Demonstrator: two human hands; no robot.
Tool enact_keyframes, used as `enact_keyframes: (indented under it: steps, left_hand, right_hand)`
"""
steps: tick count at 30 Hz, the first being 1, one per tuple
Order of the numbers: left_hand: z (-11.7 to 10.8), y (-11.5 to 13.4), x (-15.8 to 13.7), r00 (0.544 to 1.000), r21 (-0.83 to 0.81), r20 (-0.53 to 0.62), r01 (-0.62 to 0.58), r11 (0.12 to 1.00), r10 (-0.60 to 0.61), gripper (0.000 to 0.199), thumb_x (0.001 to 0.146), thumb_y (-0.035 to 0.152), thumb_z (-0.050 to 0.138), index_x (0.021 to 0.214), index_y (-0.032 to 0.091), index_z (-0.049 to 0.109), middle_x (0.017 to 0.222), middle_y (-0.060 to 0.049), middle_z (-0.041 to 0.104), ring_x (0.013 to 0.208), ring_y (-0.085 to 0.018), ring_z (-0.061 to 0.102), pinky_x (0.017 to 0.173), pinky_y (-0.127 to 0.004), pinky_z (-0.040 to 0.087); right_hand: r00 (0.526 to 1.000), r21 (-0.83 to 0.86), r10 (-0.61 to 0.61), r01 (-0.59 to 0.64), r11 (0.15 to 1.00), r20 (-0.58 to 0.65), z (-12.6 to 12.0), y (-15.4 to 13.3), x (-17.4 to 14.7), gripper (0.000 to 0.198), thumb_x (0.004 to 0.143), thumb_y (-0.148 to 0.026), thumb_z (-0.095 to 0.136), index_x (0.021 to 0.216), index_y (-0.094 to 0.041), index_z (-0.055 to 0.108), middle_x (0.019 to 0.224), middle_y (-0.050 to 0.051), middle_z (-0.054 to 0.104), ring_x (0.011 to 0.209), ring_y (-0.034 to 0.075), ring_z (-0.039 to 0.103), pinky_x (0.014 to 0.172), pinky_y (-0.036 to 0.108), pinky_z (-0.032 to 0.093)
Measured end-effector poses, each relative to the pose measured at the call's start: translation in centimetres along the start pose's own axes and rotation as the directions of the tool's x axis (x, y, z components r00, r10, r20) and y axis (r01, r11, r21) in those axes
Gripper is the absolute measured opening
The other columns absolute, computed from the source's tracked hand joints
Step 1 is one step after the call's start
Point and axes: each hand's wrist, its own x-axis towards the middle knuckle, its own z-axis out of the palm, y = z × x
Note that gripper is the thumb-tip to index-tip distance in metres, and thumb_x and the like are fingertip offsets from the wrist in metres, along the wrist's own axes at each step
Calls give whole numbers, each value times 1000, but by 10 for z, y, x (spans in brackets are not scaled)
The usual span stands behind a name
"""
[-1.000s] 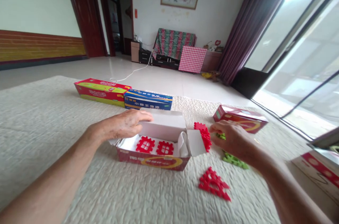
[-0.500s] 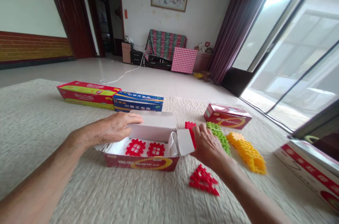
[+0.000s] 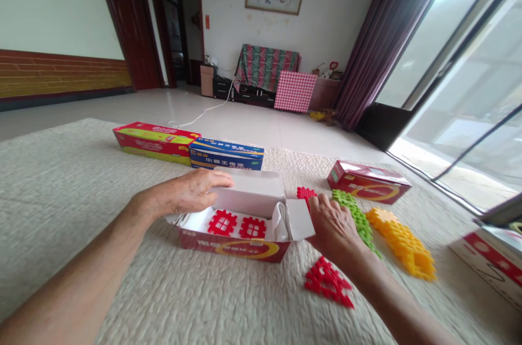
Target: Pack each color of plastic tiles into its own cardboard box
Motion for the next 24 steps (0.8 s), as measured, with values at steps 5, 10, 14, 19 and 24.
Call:
enact_keyframes:
  steps: [5,10,14,19,24]
  left_hand:
    - [-1,-9,-1,1000,-28,9,30,999,-29,55,70,6,41,120,20,60,135,-2,55,124,-17,49,106,-29,35]
    - [-3,-9,-1,999,-97,-14,37,995,-39,49,77,9,42,121,19,60,130,-3,59,120,-17,53,103,-28,37]
    - [-3,-12,-1,999,-137,-20,45,990,-48,46,81,11,41,124,17,58,129,-6,60,118,-17,55,101,-28,38]
    - [-3,-18,-4,1000,-163,11,-6,987,8,60,69,2,46,125,20,56,132,-5,58,120,-18,53,101,-30,39]
    - [-4,-23,-5,1000,-195,28,4,981,2,65,66,-1,44,126,23,55,130,-2,60,117,-18,55,99,-30,41]
  right_hand:
    - [989,138,63,-44,989,-136,-8,30,7,28,73,-38,57,89,-15,55,87,13,57,71,23,56,59,33,36]
    - [958,414,-22,145,899,-287,-49,19,11,33,72,-43,60,94,-18,56,88,9,60,74,21,57,64,34,42]
    - [953,518,-233,300,801,-192,-80,-43,11,25,69,-31,61,90,-18,57,88,6,60,73,17,58,65,31,43]
    - [921,503,-363,383,775,-141,-75,-96,17,27,68,-31,61,91,-17,59,86,7,60,69,16,56,60,31,41]
    - [904,468,-398,423,776,-156,-64,-109,29,34,66,-33,62,96,-16,62,88,9,62,70,18,57,62,32,42]
